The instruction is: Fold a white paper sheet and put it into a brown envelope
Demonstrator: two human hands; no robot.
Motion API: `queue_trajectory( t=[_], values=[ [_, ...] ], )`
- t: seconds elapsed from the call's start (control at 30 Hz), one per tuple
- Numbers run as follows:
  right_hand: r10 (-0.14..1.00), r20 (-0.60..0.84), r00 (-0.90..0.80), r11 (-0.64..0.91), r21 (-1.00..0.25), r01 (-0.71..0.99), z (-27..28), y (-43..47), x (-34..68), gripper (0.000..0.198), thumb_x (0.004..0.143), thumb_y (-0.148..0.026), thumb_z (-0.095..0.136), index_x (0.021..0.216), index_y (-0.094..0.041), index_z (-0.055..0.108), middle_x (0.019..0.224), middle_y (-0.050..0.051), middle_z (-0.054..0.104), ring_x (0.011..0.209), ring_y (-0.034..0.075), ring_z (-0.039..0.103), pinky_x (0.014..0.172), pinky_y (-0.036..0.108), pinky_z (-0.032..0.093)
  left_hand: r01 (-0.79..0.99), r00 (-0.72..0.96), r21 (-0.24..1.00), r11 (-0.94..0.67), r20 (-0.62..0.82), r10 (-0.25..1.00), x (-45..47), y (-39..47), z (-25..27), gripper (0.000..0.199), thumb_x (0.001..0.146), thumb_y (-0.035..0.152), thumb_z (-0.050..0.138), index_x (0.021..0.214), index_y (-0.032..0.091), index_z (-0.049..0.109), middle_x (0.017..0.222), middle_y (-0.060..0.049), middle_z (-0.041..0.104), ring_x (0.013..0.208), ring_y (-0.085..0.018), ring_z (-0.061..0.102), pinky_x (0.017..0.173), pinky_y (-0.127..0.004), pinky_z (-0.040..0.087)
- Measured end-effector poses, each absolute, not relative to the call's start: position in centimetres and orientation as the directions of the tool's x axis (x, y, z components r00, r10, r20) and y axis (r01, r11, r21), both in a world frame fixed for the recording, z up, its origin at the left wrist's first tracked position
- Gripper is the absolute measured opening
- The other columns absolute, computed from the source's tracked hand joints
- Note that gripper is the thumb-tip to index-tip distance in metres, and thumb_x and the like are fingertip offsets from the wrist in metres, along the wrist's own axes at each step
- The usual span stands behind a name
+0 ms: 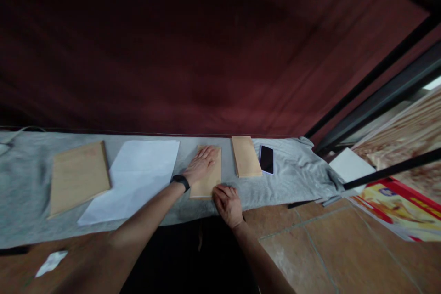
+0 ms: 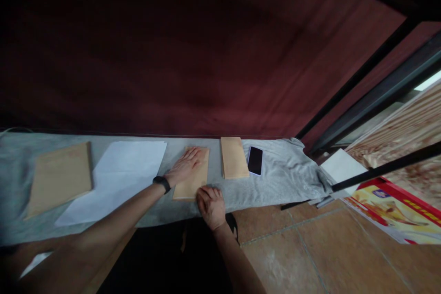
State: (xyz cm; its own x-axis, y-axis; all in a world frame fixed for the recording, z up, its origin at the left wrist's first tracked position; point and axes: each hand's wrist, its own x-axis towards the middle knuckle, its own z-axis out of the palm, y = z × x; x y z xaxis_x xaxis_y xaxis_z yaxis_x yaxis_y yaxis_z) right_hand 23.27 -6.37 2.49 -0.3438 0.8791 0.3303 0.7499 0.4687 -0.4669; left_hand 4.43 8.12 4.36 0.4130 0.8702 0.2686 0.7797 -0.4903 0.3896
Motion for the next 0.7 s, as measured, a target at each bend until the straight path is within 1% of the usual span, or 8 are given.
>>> queue_trajectory(
  t=[0.1,0.23,0.4,0.53,0.7],
  values=[
    [0.884,0.332,-0.329,0.458,-0.479,0.749,2.5,-6.4,23.1,0.033,0.100,-0.025,0.049,0.130,-0.027,0.063,0.122,0.007,0.067,0.105,0.022,0.060,0.093,0.039,0.044,0.780,0.424,0.379,-0.499,0.268,0.865,5.0,10.4,3.6,0.053,0.096,0.033,0.041,0.146,0.016,0.046,0.155,-0.013,0.044,0.147,-0.024,0.034,0.122,-0.044,0.023],
    [0.886,0.346,-0.310,0.454,-0.505,0.734,2.5,-6.4,23.0,0.034,0.100,-0.026,0.047,0.130,-0.028,0.063,0.123,0.007,0.067,0.104,0.023,0.061,0.094,0.041,0.045,0.783,0.441,0.358,-0.508,0.256,0.860,5.3,11.2,2.5,0.052,0.096,0.036,0.040,0.145,0.020,0.048,0.153,-0.012,0.048,0.145,-0.024,0.038,0.122,-0.047,0.020],
    [0.880,0.360,-0.309,0.463,-0.510,0.725,2.5,-6.4,22.9,0.035,0.099,-0.024,0.047,0.131,-0.027,0.062,0.123,0.007,0.067,0.104,0.024,0.060,0.094,0.042,0.045,0.766,0.495,0.327,-0.553,0.249,0.832,5.0,10.6,2.1,0.053,0.098,0.037,0.036,0.147,0.021,0.045,0.156,-0.009,0.044,0.147,-0.021,0.035,0.123,-0.042,0.015],
    [0.886,0.349,-0.306,0.454,-0.513,0.729,2.5,-6.4,22.9,0.034,0.099,-0.024,0.047,0.130,-0.026,0.063,0.122,0.007,0.067,0.104,0.024,0.060,0.094,0.042,0.044,0.745,0.550,0.303,-0.595,0.226,0.804,4.8,9.8,2.1,0.054,0.099,0.039,0.034,0.148,0.018,0.044,0.158,-0.009,0.041,0.148,-0.019,0.033,0.123,-0.037,0.014],
    [0.866,0.367,-0.340,0.491,-0.499,0.713,2.3,-6.4,23.0,0.034,0.098,-0.021,0.049,0.131,-0.023,0.061,0.123,0.007,0.066,0.106,0.023,0.058,0.093,0.041,0.043,0.747,0.613,0.207,-0.631,0.151,0.775,4.8,8.0,2.1,0.058,0.102,0.043,0.028,0.153,0.017,0.035,0.161,-0.008,0.034,0.150,-0.017,0.027,0.124,-0.035,0.013]
  ],
)
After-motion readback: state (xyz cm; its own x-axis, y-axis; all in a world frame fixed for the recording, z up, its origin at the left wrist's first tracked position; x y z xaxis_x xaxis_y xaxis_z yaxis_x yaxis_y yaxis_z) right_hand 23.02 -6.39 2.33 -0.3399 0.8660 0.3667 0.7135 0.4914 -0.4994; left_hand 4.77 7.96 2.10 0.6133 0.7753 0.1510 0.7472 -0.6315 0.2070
